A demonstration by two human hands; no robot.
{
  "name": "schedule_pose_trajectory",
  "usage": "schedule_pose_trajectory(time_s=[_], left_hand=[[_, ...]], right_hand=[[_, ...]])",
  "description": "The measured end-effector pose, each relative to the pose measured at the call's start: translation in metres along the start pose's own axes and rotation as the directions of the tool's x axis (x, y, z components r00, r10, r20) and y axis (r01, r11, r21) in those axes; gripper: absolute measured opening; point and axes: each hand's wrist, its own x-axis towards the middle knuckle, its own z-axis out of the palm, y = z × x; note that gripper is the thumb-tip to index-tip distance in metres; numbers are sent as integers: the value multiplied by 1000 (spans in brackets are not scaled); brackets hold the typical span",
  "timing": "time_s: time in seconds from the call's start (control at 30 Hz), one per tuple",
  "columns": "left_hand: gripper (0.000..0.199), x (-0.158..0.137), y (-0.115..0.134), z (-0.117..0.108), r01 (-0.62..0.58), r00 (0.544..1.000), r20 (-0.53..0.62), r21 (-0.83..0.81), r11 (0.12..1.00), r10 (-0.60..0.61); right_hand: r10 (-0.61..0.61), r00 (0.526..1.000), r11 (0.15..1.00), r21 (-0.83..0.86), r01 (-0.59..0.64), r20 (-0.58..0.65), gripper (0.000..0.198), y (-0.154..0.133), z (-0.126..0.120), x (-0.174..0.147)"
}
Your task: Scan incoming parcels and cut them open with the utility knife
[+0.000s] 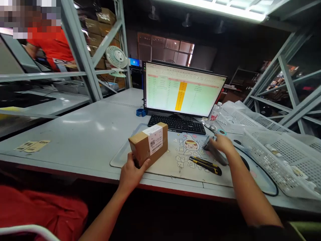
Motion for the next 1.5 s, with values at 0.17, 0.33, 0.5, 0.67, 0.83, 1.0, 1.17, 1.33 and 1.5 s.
schedule_pose_trajectory(time_s=[0.17, 0.33, 0.5, 0.67, 0.83, 1.0, 1.17, 1.33, 1.5], left_hand=[[63, 2, -3, 1, -14, 1000, -20, 28, 1000, 14], [65, 3, -3, 0, -19, 1000, -24, 6, 1000, 19], [68, 3, -2, -1, 5, 1000, -18, -11, 1000, -5], [68, 2, -3, -1, -3, 1000, -9, -49, 999, 3], [67, 6, -14, 3, -85, 990, -122, -132, 988, 69], [47, 5, -24, 6, -507, 807, -362, -18, 862, 467], [58, -5, -17, 6, -704, 664, -176, 180, 687, 727], [51, -4, -12, -3, -750, 641, 15, 226, 622, 767], [53, 34, -45, -42, -627, 765, 84, 325, 708, 639]], right_hand=[[17, 974, 997, -73, 0, 226, 38, -29, 26, 65], [18, 939, 993, -114, 23, 344, 37, -49, 62, 95], [50, 923, 984, -177, 20, 380, 31, -56, 70, 101], [-38, 929, 984, -149, 99, 368, 41, -71, 57, 88], [-144, 911, 976, -100, 196, 386, 42, -83, 38, 54], [-207, 858, 963, -56, 263, 471, 40, -54, 33, -18], [-312, 859, 942, 17, 334, 407, 46, -6, 41, -96], [-291, 914, 955, 31, 295, 281, 37, 0, 49, -104], [-263, 937, 961, 146, 234, 230, 41, -20, 52, -66]])
